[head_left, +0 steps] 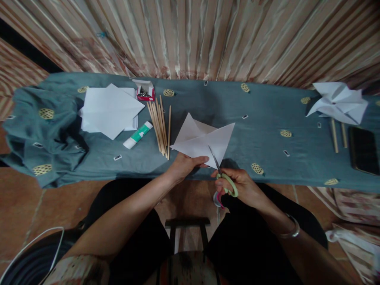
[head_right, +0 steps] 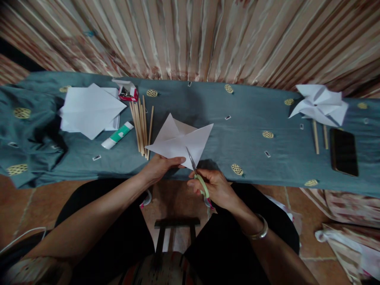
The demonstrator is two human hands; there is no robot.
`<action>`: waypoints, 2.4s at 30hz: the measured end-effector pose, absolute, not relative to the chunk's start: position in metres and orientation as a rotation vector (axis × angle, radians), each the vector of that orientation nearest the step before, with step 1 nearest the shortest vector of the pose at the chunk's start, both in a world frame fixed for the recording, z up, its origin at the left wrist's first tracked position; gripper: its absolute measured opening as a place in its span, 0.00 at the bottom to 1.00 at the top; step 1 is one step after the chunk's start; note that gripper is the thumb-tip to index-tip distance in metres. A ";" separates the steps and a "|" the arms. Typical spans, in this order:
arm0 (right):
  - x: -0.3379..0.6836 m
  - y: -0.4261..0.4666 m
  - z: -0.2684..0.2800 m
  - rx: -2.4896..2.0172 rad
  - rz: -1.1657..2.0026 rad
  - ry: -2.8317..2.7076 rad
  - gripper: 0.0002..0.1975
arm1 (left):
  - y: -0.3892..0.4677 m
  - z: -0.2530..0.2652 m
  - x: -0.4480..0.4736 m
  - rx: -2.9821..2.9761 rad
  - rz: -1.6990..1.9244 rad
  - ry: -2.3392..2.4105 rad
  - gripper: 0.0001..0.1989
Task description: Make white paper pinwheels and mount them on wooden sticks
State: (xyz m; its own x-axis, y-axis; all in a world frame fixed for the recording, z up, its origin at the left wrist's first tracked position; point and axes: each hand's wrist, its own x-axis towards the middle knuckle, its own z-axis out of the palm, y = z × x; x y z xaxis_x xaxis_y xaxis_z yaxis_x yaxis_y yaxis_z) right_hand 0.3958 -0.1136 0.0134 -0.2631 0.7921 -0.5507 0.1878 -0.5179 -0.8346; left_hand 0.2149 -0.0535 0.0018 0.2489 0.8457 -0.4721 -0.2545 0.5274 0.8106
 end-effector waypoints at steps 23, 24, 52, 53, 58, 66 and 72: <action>0.392 -0.110 0.011 -1.613 1.816 -1.099 0.25 | -0.057 0.000 0.216 0.698 0.834 1.061 0.13; 0.392 -0.110 0.011 -1.604 1.819 -1.099 0.25 | -0.056 -0.001 0.216 0.704 0.831 1.059 0.13; 0.390 -0.106 0.016 -1.547 1.848 -1.083 0.24 | -0.056 -0.001 0.215 0.743 0.795 1.057 0.11; 0.391 -0.106 0.016 -1.546 1.849 -1.091 0.24 | -0.056 -0.001 0.215 0.752 0.793 1.056 0.11; 0.390 -0.105 0.017 -1.535 1.867 -1.091 0.25 | -0.056 -0.002 0.215 0.788 0.794 1.046 0.10; 0.391 -0.105 0.016 -1.533 1.841 -1.107 0.25 | -0.056 -0.003 0.214 0.805 0.767 1.081 0.10; 0.391 -0.105 0.016 -1.552 1.836 -1.102 0.26 | -0.057 -0.005 0.213 0.830 0.771 1.063 0.08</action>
State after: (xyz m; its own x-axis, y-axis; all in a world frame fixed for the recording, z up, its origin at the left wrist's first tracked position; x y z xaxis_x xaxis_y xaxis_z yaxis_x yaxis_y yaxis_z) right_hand 0.3907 -0.1046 0.0156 -0.2317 0.7906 -0.5668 0.1288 -0.5527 -0.8234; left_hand 0.2131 -0.0567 -0.0046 0.2975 0.8556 -0.4236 -0.1372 0.4774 0.8679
